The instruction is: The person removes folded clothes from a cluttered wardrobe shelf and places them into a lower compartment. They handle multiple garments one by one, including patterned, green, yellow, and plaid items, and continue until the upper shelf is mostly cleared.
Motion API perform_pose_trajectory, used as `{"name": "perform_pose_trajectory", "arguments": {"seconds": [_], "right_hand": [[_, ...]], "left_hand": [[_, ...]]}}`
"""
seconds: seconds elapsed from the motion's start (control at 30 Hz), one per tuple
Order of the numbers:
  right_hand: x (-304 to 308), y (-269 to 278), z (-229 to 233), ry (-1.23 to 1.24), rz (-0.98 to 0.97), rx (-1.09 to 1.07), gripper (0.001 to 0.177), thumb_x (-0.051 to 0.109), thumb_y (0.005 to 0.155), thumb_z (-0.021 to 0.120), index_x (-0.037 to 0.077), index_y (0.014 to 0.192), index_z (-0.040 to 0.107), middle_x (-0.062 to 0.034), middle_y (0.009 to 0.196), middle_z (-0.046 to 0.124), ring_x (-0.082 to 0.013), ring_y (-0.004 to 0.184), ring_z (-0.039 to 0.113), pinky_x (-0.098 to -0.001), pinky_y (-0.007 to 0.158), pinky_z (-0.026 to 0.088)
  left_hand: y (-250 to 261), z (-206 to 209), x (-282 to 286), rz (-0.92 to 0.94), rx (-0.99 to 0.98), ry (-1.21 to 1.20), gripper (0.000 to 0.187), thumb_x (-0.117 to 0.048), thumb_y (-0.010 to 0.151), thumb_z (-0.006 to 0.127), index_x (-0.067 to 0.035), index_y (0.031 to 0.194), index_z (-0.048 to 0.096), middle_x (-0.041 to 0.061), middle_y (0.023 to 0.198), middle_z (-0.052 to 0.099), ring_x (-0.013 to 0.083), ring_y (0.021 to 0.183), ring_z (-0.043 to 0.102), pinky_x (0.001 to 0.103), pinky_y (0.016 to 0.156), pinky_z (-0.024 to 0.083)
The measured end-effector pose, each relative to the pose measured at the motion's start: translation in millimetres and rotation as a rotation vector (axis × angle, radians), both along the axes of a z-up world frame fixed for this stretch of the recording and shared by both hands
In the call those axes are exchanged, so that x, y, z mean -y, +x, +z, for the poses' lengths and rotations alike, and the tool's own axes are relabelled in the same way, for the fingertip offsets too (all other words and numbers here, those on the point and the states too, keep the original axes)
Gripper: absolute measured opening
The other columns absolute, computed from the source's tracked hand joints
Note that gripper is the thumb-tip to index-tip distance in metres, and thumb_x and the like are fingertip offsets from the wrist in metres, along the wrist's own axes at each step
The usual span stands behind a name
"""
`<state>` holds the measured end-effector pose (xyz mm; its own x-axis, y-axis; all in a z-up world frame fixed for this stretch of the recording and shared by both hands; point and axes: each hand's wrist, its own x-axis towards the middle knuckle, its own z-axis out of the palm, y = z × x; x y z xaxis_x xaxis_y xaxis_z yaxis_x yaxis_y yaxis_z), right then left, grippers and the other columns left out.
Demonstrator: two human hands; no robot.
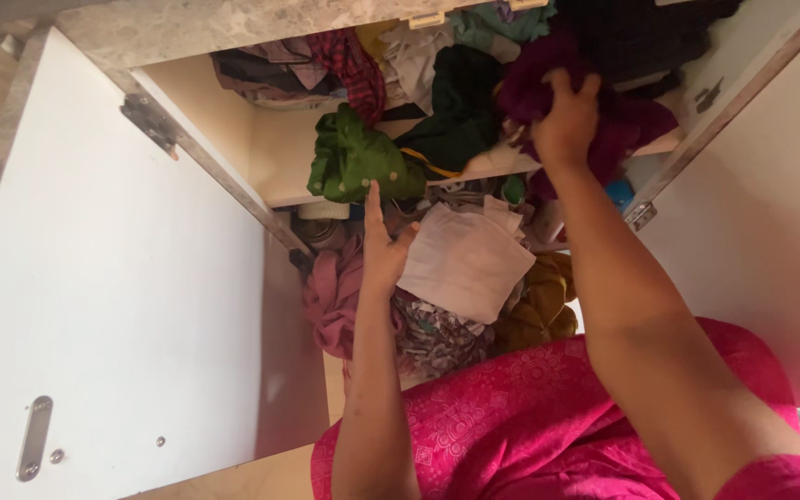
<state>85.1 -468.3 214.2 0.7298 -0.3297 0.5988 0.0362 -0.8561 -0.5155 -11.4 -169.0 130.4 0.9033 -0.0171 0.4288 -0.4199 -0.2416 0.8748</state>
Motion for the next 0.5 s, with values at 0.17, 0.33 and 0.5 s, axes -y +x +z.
{"name": "perform_pose_trajectory", "arguments": {"seconds": [0.17,0.33,0.5], "right_hand": [[-24.8,-64.0,39.4,0.117,0.107,0.426,0.053,-0.014,0.078,0.074,0.011,0.123,0.062,-0.0178,0.127,0.054,-0.0395,0.120,0.063,-0.0464,0.102,0.056],[-109.3,-138.0,60.4,0.370,0.541,0.345,0.055,-0.019,0.078,0.068,0.009,0.124,0.057,-0.0113,0.125,0.061,-0.0281,0.123,0.065,-0.0375,0.098,0.063],[-202.3,-170.7,30.8,1.113,1.053,-0.058,0.051,-0.016,0.084,0.068,0.009,0.127,0.053,-0.0139,0.129,0.063,-0.0288,0.124,0.064,-0.0357,0.103,0.058]], "left_hand": [[-5.5,26.8,-14.7,-0.059,-0.361,-0.162,0.084,-0.009,0.091,0.071,-0.013,0.166,0.033,0.030,0.155,0.034,0.0391,0.141,0.040,0.043,0.110,0.044],[-22.1,79.6,-60.4,0.073,-0.681,-0.012,0.061,-0.033,0.101,0.062,-0.010,0.156,0.055,0.024,0.139,0.070,0.0587,0.120,0.055,0.053,0.093,0.053],[-55.1,83.1,-130.6,-0.023,-0.486,-0.379,0.070,-0.050,0.104,0.053,-0.006,0.157,0.043,0.013,0.160,0.049,0.0219,0.147,0.046,0.034,0.119,0.033]]}}
